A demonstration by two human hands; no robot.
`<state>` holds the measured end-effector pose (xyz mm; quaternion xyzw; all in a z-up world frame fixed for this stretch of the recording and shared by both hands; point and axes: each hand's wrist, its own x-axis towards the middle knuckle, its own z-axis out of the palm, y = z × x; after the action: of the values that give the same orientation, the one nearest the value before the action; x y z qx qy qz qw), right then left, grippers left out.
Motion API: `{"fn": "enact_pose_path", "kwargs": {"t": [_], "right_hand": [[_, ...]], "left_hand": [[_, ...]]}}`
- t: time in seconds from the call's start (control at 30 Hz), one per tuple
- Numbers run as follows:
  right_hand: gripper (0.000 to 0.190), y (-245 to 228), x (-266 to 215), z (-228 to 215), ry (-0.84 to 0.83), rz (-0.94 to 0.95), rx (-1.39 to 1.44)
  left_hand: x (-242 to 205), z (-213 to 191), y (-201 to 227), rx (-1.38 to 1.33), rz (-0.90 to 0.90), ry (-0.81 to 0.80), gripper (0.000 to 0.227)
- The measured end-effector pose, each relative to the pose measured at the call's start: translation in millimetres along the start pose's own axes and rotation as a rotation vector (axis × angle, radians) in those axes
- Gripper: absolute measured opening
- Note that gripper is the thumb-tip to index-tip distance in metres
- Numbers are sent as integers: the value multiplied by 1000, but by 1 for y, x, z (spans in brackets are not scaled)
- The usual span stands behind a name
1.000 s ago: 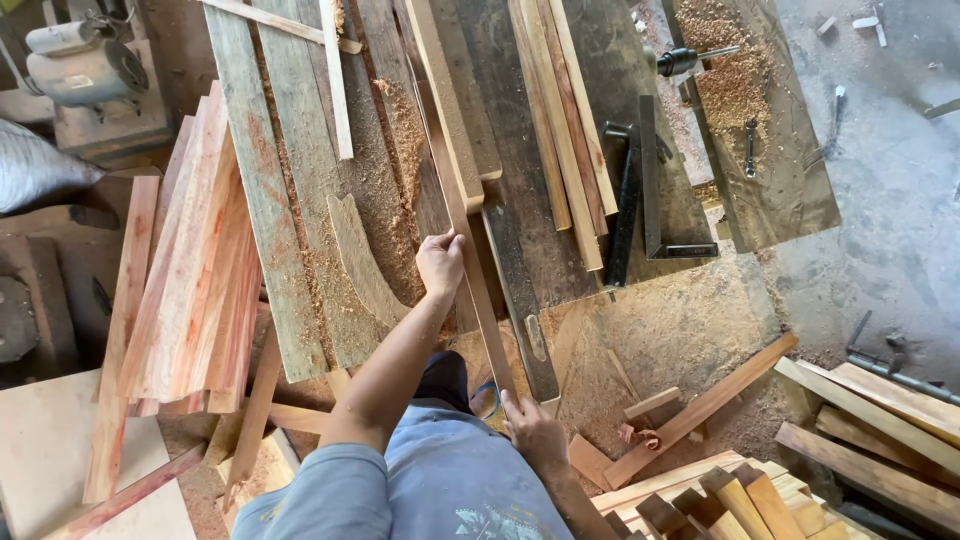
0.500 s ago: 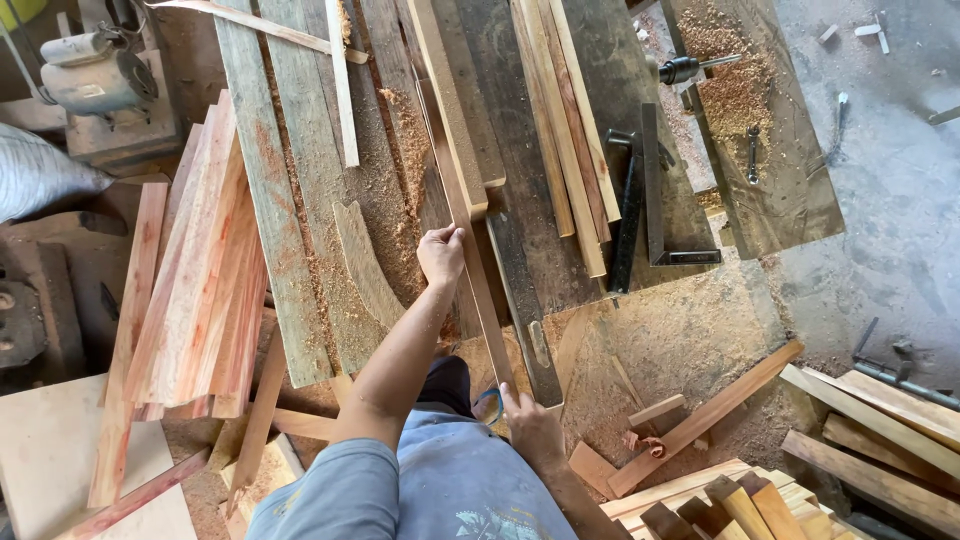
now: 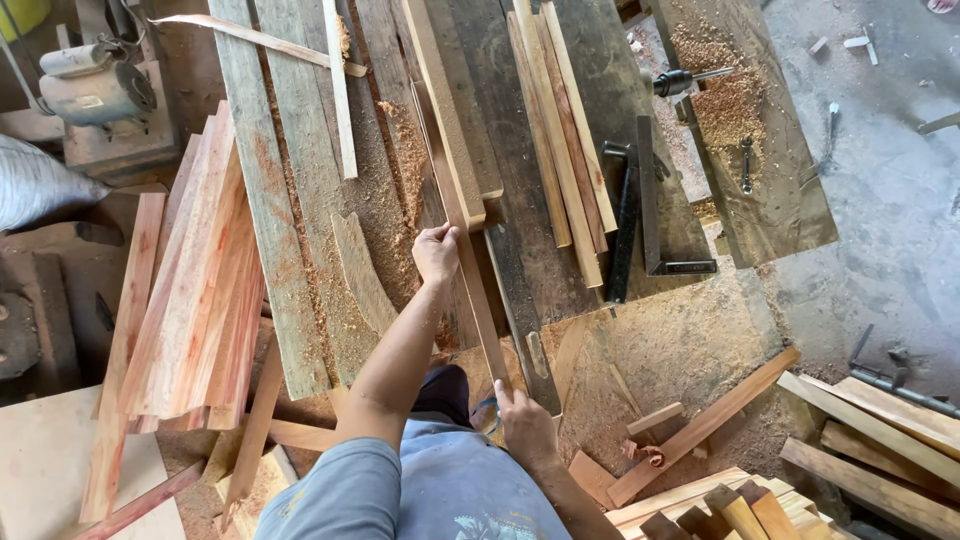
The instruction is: The user is inspecting and arranging wood strips on a workshop table.
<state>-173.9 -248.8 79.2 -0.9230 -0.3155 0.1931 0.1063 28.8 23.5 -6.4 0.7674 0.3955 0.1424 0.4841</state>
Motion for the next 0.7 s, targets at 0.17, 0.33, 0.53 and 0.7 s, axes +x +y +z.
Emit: {"fn": "enact_pose_path", "kwargs": {"t": [0.17,0.33,0.53,0.7], "right_hand": [[51,-2,6,-6,51,-7,-2],[49,-1,15,-8,34,9,43],[53,-3,24,-13,66,-22,43],[54,0,30,0,9,26,-4]], "left_hand": [[8,2,2,8,-13,4,24],[18,2,4,7,-13,12,26],[23,0,13,-7,-42,-3,28],[-2,-5,11,95,-16,-52,27]]}}
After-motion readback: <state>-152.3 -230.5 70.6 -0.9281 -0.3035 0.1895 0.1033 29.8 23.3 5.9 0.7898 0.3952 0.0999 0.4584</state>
